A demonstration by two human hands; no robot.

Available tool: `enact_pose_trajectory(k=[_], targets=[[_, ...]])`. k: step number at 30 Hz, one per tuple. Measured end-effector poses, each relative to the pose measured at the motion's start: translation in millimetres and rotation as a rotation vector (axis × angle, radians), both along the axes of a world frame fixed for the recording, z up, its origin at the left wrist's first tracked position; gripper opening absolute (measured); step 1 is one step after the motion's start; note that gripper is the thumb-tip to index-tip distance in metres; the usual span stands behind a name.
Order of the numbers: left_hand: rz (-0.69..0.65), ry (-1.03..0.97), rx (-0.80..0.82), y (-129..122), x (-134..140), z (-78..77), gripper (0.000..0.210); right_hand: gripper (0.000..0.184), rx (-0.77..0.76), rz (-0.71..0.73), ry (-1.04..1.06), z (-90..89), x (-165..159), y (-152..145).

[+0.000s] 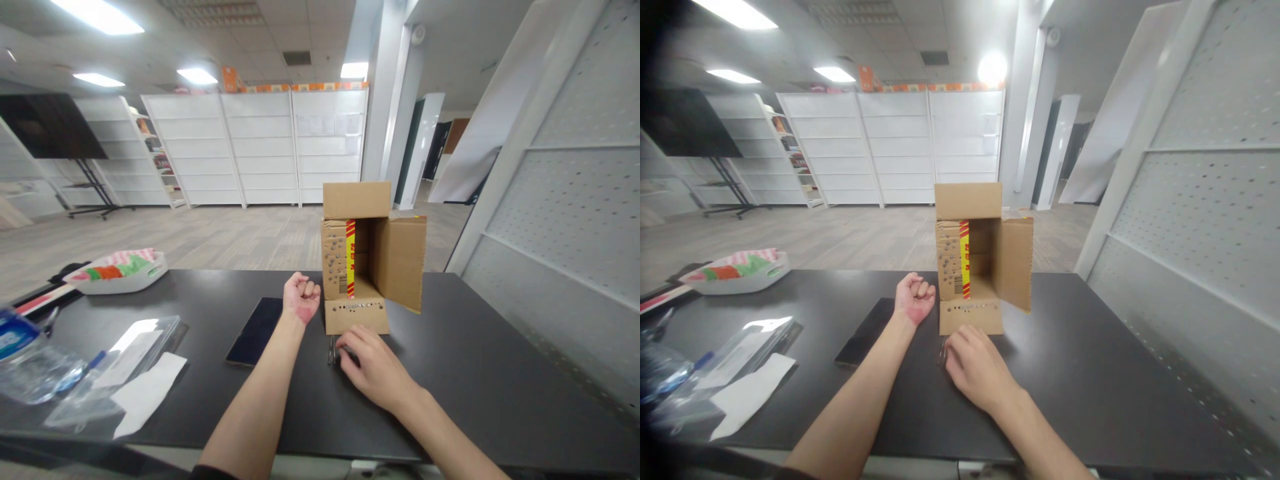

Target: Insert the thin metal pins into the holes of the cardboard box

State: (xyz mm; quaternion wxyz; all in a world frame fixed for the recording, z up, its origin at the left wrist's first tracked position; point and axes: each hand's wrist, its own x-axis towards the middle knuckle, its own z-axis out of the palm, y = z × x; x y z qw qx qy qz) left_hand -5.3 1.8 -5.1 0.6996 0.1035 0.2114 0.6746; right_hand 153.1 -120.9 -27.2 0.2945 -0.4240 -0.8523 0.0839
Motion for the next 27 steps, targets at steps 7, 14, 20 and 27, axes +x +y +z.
enact_pose_trajectory(k=[7, 14, 20, 27], targets=[[0.002, 0.000, -0.023, -0.4, 0.9, 1.5, 0.047, 0.011, 0.143, -0.230, -0.044, 12.7, 11.9, 34.6], [-0.001, 0.005, -0.015, -0.7, 0.7, 1.3, 0.047, 0.016, 0.261, -0.331, 0.019, -5.6, 5.0, 49.5], [0.010, 0.009, -0.039, -2.5, 1.7, 4.2, 0.044, 0.014, 0.255, -0.386, 0.029, -13.0, 4.3, 52.4], [0.022, 0.018, -0.044, -3.8, 3.1, 5.9, 0.043, 0.010, 0.240, -0.386, 0.010, -14.7, 2.1, 55.4]])
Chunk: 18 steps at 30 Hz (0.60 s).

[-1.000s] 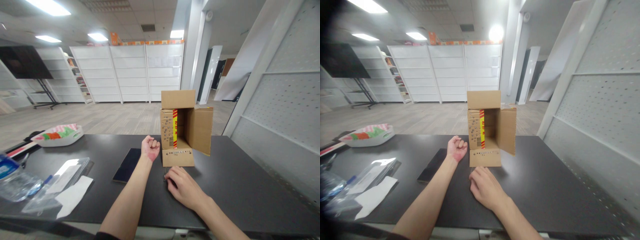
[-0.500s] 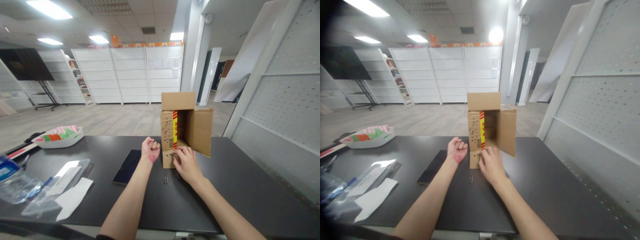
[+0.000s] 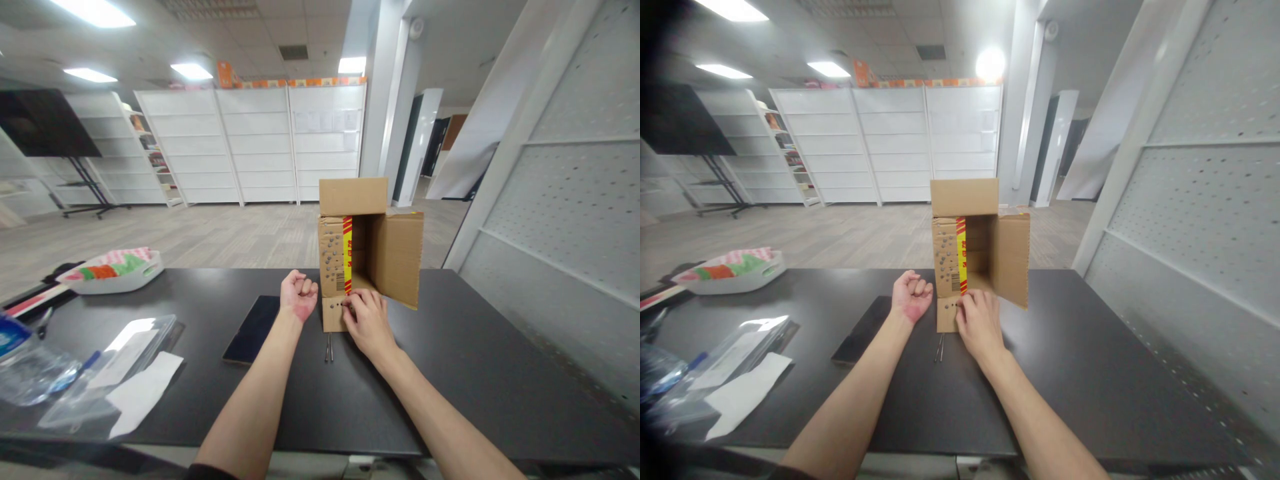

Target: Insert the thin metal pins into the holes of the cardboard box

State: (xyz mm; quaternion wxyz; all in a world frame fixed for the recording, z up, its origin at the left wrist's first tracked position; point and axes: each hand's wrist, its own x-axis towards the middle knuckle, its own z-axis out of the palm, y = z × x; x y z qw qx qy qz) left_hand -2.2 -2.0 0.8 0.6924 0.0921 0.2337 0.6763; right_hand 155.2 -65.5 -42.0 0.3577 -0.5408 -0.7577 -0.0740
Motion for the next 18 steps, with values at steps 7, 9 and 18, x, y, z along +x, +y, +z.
enact_pose_trajectory(k=[7, 9, 18], targets=[[0.004, 0.008, -0.017, 1.0, -0.1, -0.5, 0.042, 0.010, 0.013, 0.003, -0.041, 0.9, -1.6, 2.5], [0.006, 0.010, -0.013, 1.0, -0.2, -0.6, 0.042, 0.010, 0.015, 0.001, -0.049, 0.5, -2.0, 3.4], [0.002, -0.008, 0.002, 0.9, -0.5, -1.1, 0.041, 0.009, 0.020, -0.025, -0.056, -1.7, -3.4, 4.4]])
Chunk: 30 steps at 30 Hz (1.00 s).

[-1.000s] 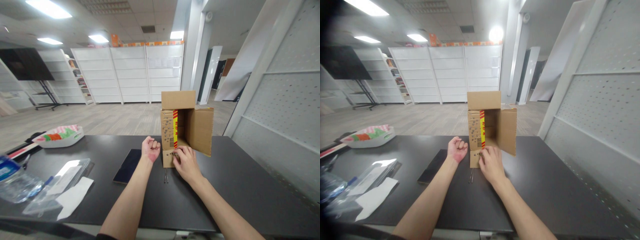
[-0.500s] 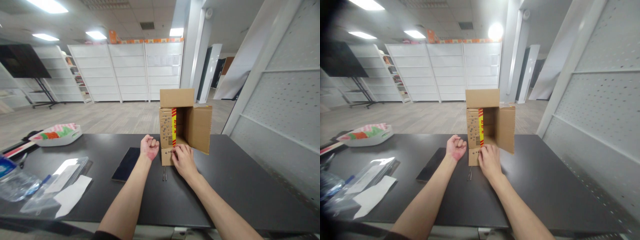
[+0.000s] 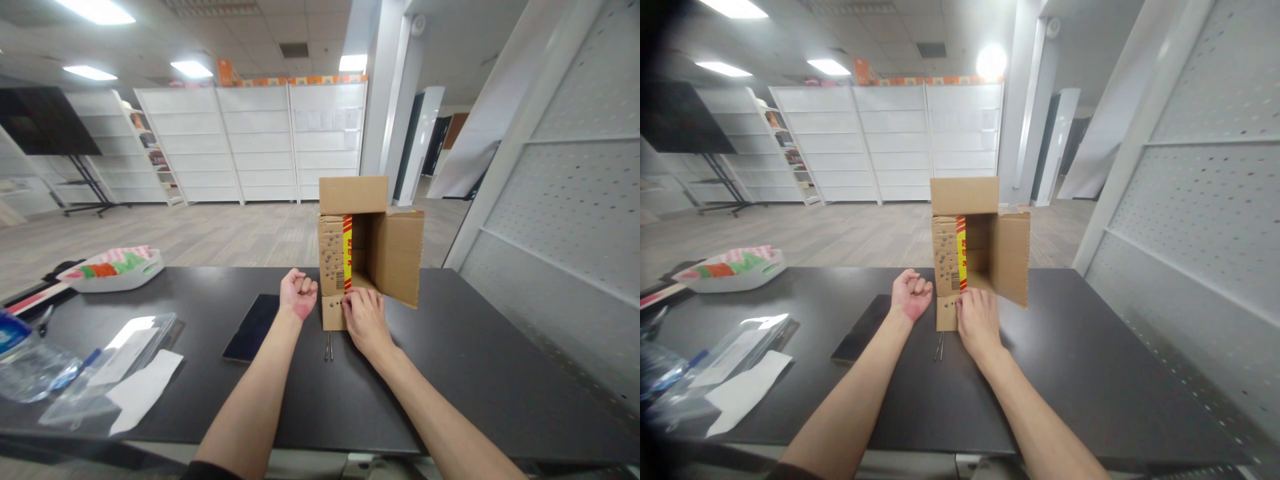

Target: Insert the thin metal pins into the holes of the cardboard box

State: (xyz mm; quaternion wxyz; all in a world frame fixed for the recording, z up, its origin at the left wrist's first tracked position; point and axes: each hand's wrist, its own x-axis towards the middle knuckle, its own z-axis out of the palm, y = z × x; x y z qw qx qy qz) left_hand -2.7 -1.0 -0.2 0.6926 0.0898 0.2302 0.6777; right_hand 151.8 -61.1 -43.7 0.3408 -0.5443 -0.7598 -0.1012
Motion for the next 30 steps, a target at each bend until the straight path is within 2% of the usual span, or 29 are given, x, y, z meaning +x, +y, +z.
enact_pose_trajectory(k=[8, 22, 30], targets=[[0.000, 0.007, 0.006, 0.9, -0.1, -0.7, 0.043, 0.013, -0.016, 0.034, 0.061, 4.3, -1.1, -7.3], [-0.016, 0.040, 0.045, 1.9, -1.7, -4.8, 0.041, 0.017, 0.036, 0.219, 0.197, -0.3, -0.7, -4.8], [-0.015, 0.037, 0.038, 3.0, -1.9, -6.2, 0.041, 0.013, 0.001, 0.275, 0.295, -5.0, -0.4, -2.4]])
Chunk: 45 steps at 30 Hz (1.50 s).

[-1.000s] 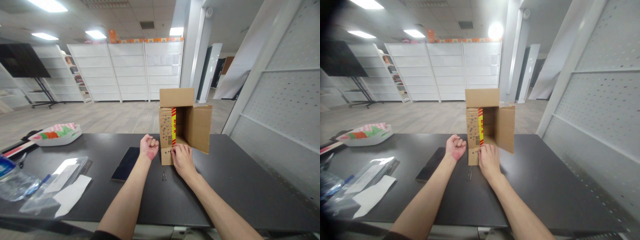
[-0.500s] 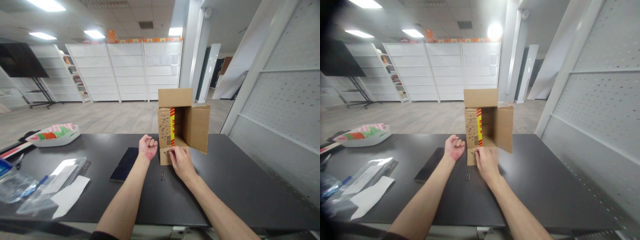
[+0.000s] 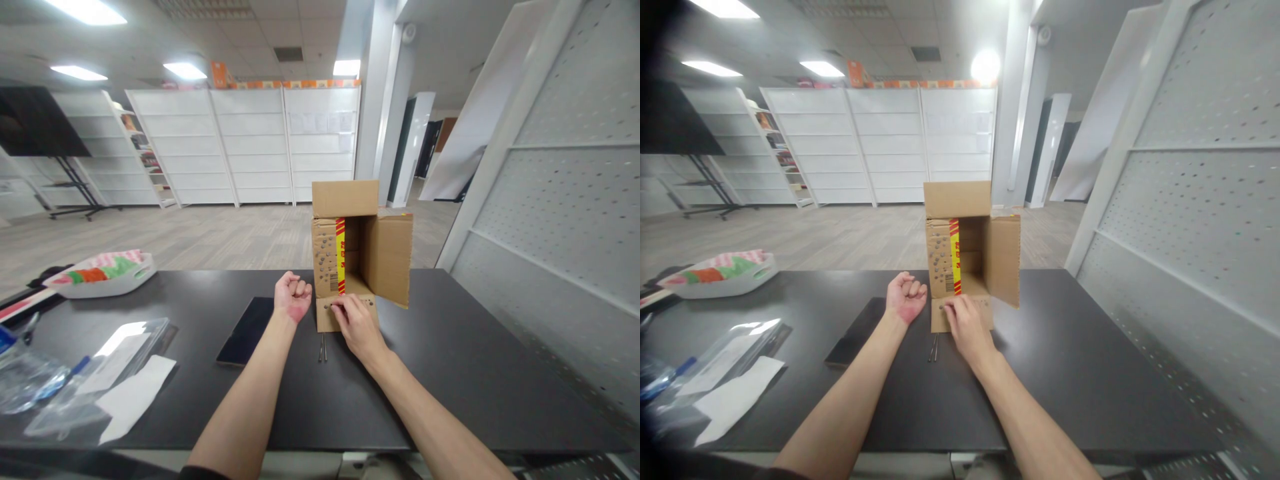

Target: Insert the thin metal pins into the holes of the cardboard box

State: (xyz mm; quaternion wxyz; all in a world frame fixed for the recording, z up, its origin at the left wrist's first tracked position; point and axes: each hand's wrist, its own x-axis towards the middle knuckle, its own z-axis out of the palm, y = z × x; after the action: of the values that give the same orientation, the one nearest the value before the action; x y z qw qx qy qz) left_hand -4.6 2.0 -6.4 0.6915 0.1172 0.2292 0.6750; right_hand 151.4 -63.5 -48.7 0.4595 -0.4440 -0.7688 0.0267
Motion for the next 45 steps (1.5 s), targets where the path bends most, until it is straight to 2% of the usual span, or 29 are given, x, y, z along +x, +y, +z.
enact_pose_trajectory(k=[17, 25, 35, 41, 45], targets=[[-0.009, -0.026, -0.005, 0.4, -0.9, -2.0, 0.041, 0.013, -0.031, 0.022, 0.008, -4.2, 0.2, 3.3], [-0.009, -0.022, 0.007, -0.6, -1.3, -2.3, 0.043, 0.009, -0.022, -0.060, -0.063, -4.1, 0.3, -0.3], [0.024, 0.139, -0.006, -0.7, -1.8, -4.2, 0.042, 0.016, 0.013, -0.084, -0.094, -2.9, 0.1, -2.6], [0.131, 0.266, 0.047, -1.6, -0.4, -6.8, 0.039, 0.015, 0.042, -0.080, -0.082, 0.7, -0.6, -5.9], [0.206, 0.433, 0.128, -1.9, 0.8, -13.0, 0.038, 0.014, 0.068, -0.065, -0.064, 2.3, -0.9, -7.8]])
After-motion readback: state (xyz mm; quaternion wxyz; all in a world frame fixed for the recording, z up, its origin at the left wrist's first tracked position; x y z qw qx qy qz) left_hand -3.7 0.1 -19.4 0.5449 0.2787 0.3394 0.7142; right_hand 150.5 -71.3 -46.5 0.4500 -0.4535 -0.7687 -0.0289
